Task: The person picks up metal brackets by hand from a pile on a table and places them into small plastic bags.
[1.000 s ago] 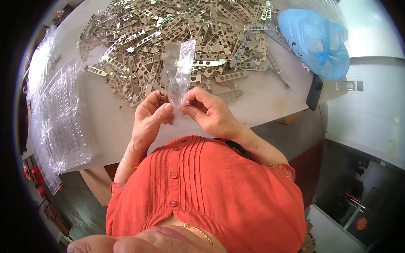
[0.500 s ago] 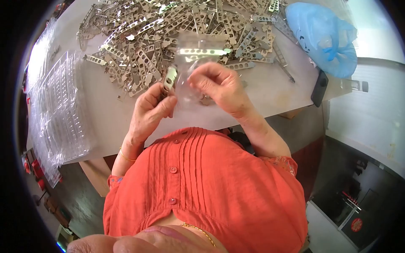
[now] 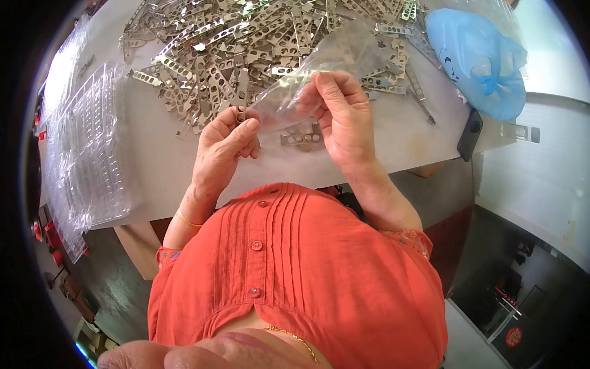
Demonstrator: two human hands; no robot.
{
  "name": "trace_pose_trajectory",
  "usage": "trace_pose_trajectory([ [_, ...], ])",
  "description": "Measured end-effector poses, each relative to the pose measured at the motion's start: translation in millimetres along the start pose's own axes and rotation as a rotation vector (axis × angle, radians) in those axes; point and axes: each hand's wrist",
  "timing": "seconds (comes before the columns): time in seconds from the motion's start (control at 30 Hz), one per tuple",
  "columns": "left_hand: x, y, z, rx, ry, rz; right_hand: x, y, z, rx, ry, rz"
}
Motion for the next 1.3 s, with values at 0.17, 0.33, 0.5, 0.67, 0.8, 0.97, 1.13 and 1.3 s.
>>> trace_pose_trajectory([
  [0.17,0,4,7,-0.009,0.003,-0.02,-1,-2,-4,0.03,-0.011,-0.022],
  [0.33,-1,-1,8,-0.05,-0.041,-0.064,-3,8,-6,-0.107,0.021,-0.139],
  [0.5,-1,-1,12,-0.1,-0.047,-0.088,-3,6,-5,-0.257,0.093,-0.179],
  [0.67,-2,-2,16,-0.132,-0.038,-0.091,-6,4,-1,-0.338,0.033,-0.114],
  [0.8,-2,0,17,-0.158,-0.024,-0.11,-6,3,-4,-0.371,-0.014,-0.083],
  [0.97,-3,-3,10,-0.171,-0.071,-0.095,-4,2,2,-0.344,-0.048,-0.046],
  [1.13,-12,-6,15,-0.039,-0.037,-0.032,-1,8,5,-0.287,-0.144,-0.031],
  [1.3,-25,-16,15,0.21,-0.002,0.058,1,12,10,-0.295,-0.187,-0.032],
])
Point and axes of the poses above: each hand's wrist, its own x-axis towards the middle knuckle, its own z-axis out of the back of the hand, y = z × x, and after that the axes turned 15 degrees about y, right-handed
